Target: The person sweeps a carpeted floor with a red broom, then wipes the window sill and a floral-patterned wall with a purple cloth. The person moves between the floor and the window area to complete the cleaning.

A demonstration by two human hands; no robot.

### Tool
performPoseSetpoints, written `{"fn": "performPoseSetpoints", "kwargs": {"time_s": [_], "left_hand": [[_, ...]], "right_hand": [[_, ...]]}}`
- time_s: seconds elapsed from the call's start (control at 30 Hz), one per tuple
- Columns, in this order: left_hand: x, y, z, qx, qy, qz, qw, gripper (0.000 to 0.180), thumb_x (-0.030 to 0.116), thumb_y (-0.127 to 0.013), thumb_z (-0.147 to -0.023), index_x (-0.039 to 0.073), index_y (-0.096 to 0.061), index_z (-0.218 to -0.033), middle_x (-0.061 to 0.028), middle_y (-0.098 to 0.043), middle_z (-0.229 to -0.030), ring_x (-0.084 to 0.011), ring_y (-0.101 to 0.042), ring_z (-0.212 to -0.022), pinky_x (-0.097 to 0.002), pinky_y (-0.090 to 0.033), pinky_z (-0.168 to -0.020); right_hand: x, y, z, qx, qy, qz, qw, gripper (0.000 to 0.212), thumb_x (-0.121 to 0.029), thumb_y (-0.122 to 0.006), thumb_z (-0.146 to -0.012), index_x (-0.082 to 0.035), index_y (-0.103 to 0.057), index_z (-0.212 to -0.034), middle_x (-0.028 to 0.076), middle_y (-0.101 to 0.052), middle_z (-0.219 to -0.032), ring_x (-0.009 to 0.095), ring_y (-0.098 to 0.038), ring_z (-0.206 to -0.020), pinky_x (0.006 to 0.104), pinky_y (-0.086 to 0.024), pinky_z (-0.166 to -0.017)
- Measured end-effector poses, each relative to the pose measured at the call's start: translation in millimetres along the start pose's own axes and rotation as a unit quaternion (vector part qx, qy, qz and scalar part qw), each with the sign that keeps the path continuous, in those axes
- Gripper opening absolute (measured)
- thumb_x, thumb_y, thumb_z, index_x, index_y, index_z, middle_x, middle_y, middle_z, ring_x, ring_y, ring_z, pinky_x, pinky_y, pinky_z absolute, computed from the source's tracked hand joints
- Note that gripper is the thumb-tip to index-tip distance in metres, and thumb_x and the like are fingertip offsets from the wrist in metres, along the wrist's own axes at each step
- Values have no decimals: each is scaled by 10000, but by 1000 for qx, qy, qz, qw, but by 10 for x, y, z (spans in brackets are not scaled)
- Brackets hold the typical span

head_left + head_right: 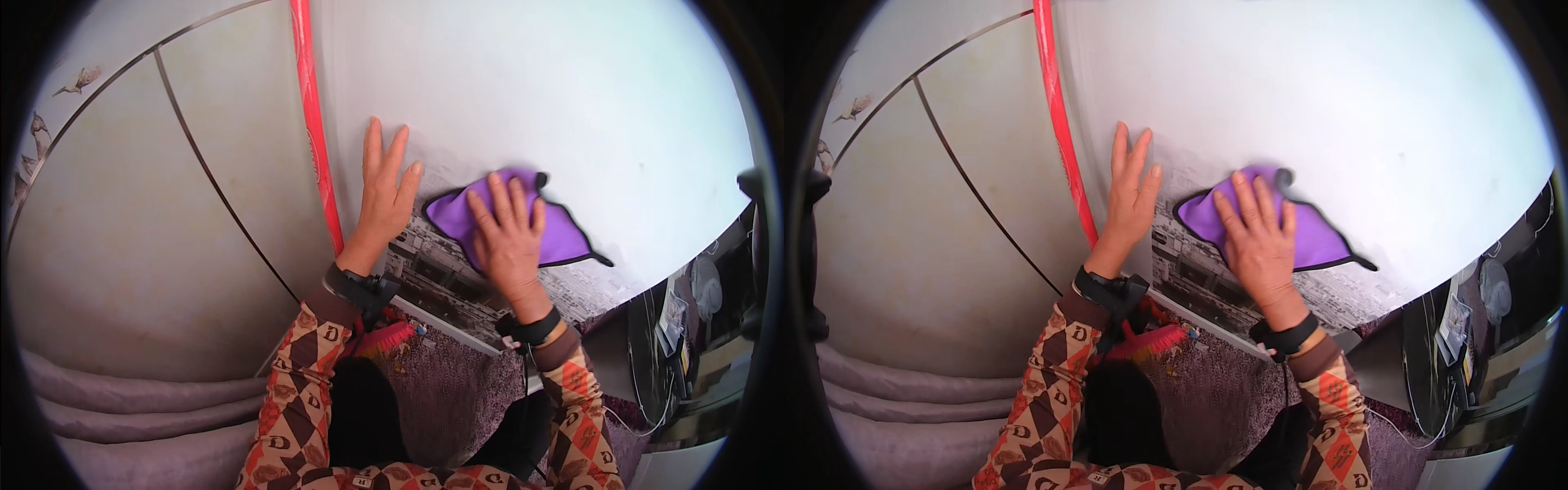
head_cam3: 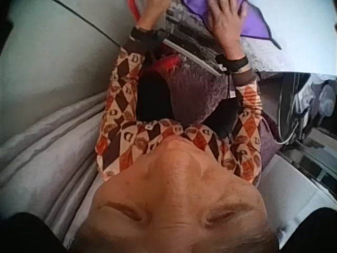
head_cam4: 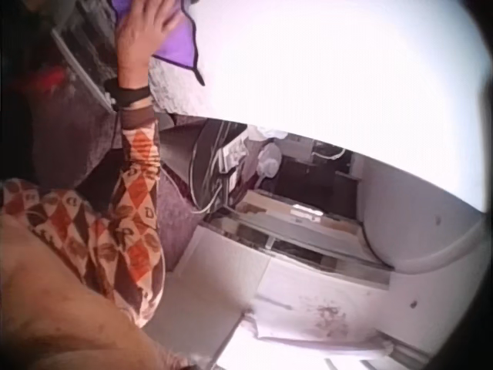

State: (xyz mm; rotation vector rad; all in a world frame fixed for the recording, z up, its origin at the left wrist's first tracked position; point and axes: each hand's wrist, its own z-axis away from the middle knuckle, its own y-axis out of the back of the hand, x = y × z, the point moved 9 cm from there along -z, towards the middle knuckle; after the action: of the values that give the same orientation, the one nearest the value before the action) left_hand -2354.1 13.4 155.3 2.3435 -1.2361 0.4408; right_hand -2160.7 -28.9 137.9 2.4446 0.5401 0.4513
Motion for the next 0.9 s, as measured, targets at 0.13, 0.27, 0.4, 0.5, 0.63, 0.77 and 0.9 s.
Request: {"fn": "performPoseSetpoints", "kwargs": {"time_s": [0.13, 0.27, 0.4, 0.5, 0.63, 0.77, 0.9], "left_hand": [[383, 16, -221, 10, -33, -1, 999, 540, 278, -522, -1039, -2, -442, -1494, -317, -151, -1639, -469, -141, -1528, -556, -157, -1205], [453, -81, -231, 5, -25, 4, 1000, 545, 268, -519, -1037, 8, -427, -1508, -316, -129, -1644, -465, -145, -1527, -597, -130, -1193], [480, -254, -65, -10, -69, -24, 997, 580, 245, -550, -1017, 25, -400, -1533, -310, -111, -1649, -479, -129, -1528, -646, -110, -1176], [687, -298, -73, -32, -65, -44, 996, 623, 243, -570, -1004, 39, -365, -1555, -304, -58, -1656, -510, -84, -1525, -708, -84, -1148], [906, -342, -109, -24, -90, -40, 995, 637, 253, -567, -1004, 49, -349, -1566, -301, -26, -1659, -526, -59, -1522, -746, -57, -1126], [1036, -415, -88, -31, -97, -85, 991, 616, 252, -545, -1019, 38, -351, -1563, -296, -41, -1665, -489, -55, -1536, -656, -70, -1185], [1122, -508, 96, -50, -141, -110, 983, 634, 284, -551, -1014, 56, -348, -1570, -296, -44, -1664, -505, -40, -1532, -713, -41, -1153]], "right_hand": [[384, 739, -228, 69, -42, 54, 995, 650, -205, -716, -794, -235, -580, -1429, 115, -392, -1603, 348, -331, -1477, 561, -157, -1181], [413, 686, 3, 27, -53, 69, 996, 626, -240, -705, -818, -249, -580, -1431, 120, -409, -1588, 360, -380, -1442, 564, -178, -1174], [449, 405, 512, 16, -71, 64, 995, 597, -239, -706, -830, -268, -599, -1417, 115, -436, -1568, 342, -417, -1410, 546, -225, -1148], [483, 646, 371, 45, -78, 53, 995, 594, -236, -714, -824, -262, -606, -1408, 118, -431, -1570, 348, -406, -1417, 550, -191, -1163], [602, 1105, 100, 122, -116, 64, 984, 617, -234, -716, -816, -262, -591, -1419, 131, -414, -1581, 368, -374, -1439, 573, -147, -1175], [565, 1001, 235, 102, -101, 89, 986, 573, -288, -724, -836, -218, -618, -1395, 190, -388, -1587, 411, -298, -1480, 567, -71, -1200], [491, 676, 698, 84, -104, 97, 986, 582, -301, -733, -830, -233, -619, -1397, 185, -399, -1581, 414, -322, -1462, 584, -116, -1187]]}}
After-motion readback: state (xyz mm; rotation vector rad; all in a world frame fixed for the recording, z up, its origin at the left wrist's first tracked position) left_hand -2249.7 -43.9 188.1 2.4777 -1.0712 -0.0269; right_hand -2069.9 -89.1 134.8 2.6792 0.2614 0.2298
